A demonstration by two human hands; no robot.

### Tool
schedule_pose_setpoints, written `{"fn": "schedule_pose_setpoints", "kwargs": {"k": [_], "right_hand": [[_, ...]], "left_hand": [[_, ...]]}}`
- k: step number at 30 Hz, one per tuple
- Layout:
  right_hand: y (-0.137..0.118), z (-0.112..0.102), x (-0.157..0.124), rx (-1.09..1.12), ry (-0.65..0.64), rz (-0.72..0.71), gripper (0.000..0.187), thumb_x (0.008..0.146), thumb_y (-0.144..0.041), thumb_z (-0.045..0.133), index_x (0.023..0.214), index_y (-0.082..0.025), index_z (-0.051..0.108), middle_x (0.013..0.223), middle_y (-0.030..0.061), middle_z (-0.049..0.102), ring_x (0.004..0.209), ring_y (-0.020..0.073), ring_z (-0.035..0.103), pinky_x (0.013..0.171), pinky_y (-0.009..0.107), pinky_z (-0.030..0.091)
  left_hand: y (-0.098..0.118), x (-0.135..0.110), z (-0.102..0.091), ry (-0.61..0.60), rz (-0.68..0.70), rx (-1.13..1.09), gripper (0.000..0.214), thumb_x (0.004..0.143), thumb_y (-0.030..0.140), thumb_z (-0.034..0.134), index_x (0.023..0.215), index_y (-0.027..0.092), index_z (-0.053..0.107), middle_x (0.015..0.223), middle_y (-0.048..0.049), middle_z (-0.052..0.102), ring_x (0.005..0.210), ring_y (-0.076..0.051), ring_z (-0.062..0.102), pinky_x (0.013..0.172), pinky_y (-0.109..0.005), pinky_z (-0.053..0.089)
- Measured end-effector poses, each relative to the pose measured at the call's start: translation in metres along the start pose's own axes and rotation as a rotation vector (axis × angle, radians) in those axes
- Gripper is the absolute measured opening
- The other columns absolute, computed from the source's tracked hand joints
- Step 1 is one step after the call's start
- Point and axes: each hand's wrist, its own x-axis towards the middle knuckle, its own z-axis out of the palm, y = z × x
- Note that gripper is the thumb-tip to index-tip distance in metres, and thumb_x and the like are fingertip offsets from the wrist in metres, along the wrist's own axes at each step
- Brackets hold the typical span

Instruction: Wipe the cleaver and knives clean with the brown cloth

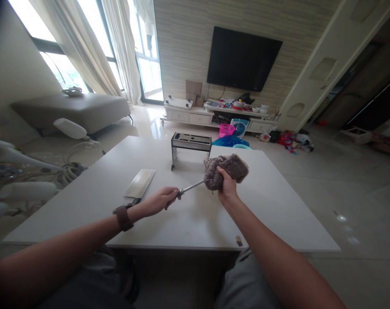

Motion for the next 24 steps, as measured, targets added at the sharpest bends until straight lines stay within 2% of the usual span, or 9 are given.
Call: {"fn": "schedule_pose_setpoints", "kwargs": {"k": [5, 7, 9, 12, 16, 24], "right_hand": [[0.026, 0.012, -0.038, -0.047, -0.174, 0.107, 0.042, 0.059, -0.019, 0.087, 0.098, -0.018, 0.074, 0.098, 0.0027, 0.079, 0.088, 0.021, 0.074, 0.08, 0.032, 0.062], [0.038, 0.015, -0.057, -0.1, -0.275, 0.133, 0.045, 0.057, -0.02, 0.088, 0.1, -0.017, 0.074, 0.099, 0.0041, 0.079, 0.09, 0.0231, 0.073, 0.084, 0.036, 0.061], [0.046, 0.016, -0.07, -0.155, -0.313, 0.124, 0.046, 0.057, -0.02, 0.088, 0.101, -0.017, 0.074, 0.101, 0.0051, 0.079, 0.092, 0.0242, 0.072, 0.087, 0.038, 0.059], [0.05, 0.014, -0.078, -0.212, -0.263, 0.105, 0.047, 0.055, -0.02, 0.088, 0.099, -0.016, 0.075, 0.099, 0.006, 0.079, 0.092, 0.0253, 0.072, 0.085, 0.039, 0.058], [0.047, 0.014, -0.072, -0.229, -0.231, 0.093, 0.046, 0.052, -0.019, 0.089, 0.096, -0.015, 0.075, 0.096, 0.0065, 0.079, 0.09, 0.0256, 0.072, 0.082, 0.038, 0.059], [0.021, 0.017, -0.044, -0.136, -0.134, 0.069, 0.041, 0.05, -0.015, 0.087, 0.089, -0.015, 0.074, 0.088, 0.0041, 0.08, 0.082, 0.0227, 0.073, 0.073, 0.034, 0.062]], "left_hand": [[-0.008, 0.004, 0.014, -0.008, 0.007, -0.189, 0.045, 0.093, 0.057, 0.04, 0.083, 0.016, 0.057, 0.057, 0.0051, 0.042, 0.047, -0.01, 0.04, 0.044, -0.024, 0.038], [-0.008, 0.003, 0.02, -0.009, -0.013, -0.286, 0.038, 0.089, 0.054, 0.047, 0.079, 0.018, 0.052, 0.055, 0.0052, 0.042, 0.045, -0.01, 0.04, 0.041, -0.023, 0.037], [-0.007, 0.0, 0.025, -0.009, -0.061, -0.366, 0.03, 0.084, 0.048, 0.051, 0.078, 0.019, 0.048, 0.054, 0.0056, 0.043, 0.044, -0.01, 0.039, 0.038, -0.022, 0.034], [-0.003, -0.006, 0.026, -0.043, -0.103, -0.401, 0.024, 0.085, 0.043, 0.051, 0.083, 0.019, 0.049, 0.054, 0.0065, 0.042, 0.044, -0.009, 0.037, 0.037, -0.019, 0.028], [-0.002, -0.009, 0.023, -0.084, -0.052, -0.35, 0.025, 0.089, 0.043, 0.048, 0.084, 0.019, 0.05, 0.055, 0.0067, 0.042, 0.043, -0.008, 0.035, 0.038, -0.019, 0.027], [0.003, -0.016, 0.01, -0.128, -0.023, -0.139, 0.035, 0.091, 0.054, 0.057, 0.096, 0.019, 0.052, 0.064, 0.0077, 0.041, 0.051, -0.008, 0.036, 0.044, -0.019, 0.031]]}}
